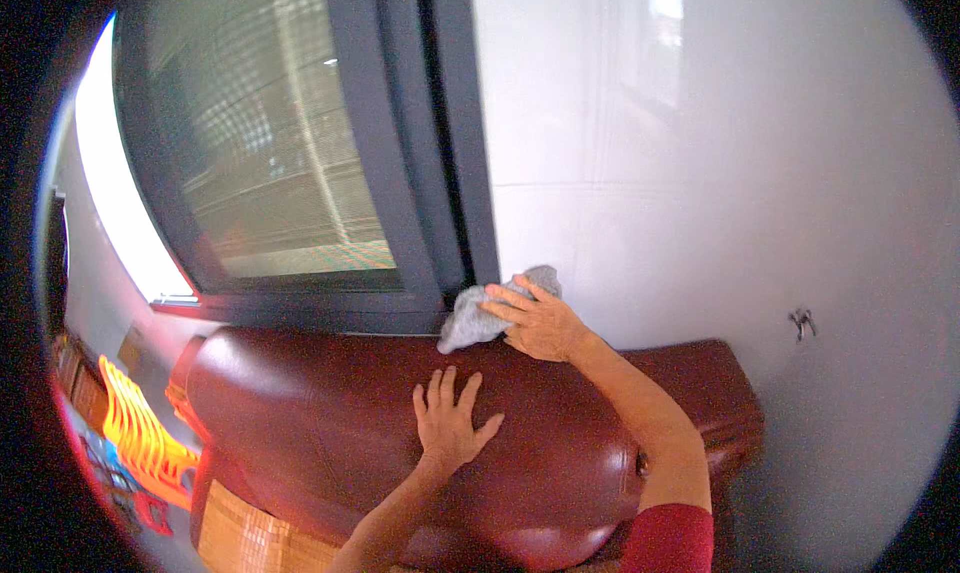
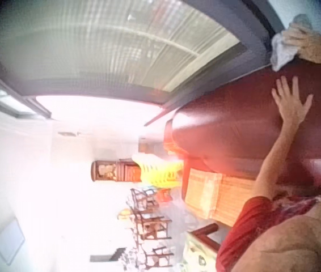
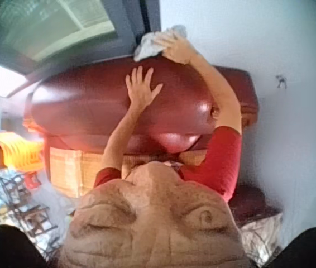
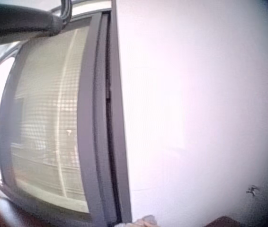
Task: The person wipes a wall and a red plastic chair with a grey cloth. They then move to a brown leather sofa, wiping the bamboo mat on the seat and the leather surfaces of the backrest and armrests. The person also wipes the wall behind the sofa.
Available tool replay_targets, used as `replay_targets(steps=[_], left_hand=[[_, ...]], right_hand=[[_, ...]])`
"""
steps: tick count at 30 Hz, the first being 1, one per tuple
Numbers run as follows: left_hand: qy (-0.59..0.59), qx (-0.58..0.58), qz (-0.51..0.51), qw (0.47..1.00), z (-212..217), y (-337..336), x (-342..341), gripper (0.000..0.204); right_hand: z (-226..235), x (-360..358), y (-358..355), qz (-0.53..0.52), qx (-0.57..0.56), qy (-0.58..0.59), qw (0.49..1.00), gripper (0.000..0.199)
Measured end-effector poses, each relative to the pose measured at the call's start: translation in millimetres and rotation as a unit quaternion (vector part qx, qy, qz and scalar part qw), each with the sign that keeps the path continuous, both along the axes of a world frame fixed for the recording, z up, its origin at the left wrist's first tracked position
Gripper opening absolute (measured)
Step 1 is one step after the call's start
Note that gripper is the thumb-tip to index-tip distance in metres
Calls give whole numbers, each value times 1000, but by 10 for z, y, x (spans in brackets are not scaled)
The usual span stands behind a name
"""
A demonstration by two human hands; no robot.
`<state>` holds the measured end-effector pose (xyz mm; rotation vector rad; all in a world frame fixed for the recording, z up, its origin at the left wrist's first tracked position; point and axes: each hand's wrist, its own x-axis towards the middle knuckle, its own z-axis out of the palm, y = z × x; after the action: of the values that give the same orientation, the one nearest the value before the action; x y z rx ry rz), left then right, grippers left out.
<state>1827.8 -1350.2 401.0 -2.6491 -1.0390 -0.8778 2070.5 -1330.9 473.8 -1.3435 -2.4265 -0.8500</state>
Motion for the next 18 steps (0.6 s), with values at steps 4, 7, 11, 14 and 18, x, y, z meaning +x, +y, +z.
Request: replay_targets(steps=[4,7,11,14,18], left_hand=[[11,-31,4,999,-3,-6,-11,65],[32,-55,17,998,-29,-13,-3,67],[57,-49,25,997,-60,-18,39,66],[69,-55,32,996,-21,-32,45,66],[65,-43,28,997,-44,-27,62,66]], right_hand=[[-340,433,-486,-72,6,47,996,12],[-493,909,-784,-209,125,94,965,14],[-710,1390,-1000,-440,269,316,796,38],[-972,1674,-1162,-534,250,468,658,45],[-1740,2317,-1286,-519,247,559,597,51]])
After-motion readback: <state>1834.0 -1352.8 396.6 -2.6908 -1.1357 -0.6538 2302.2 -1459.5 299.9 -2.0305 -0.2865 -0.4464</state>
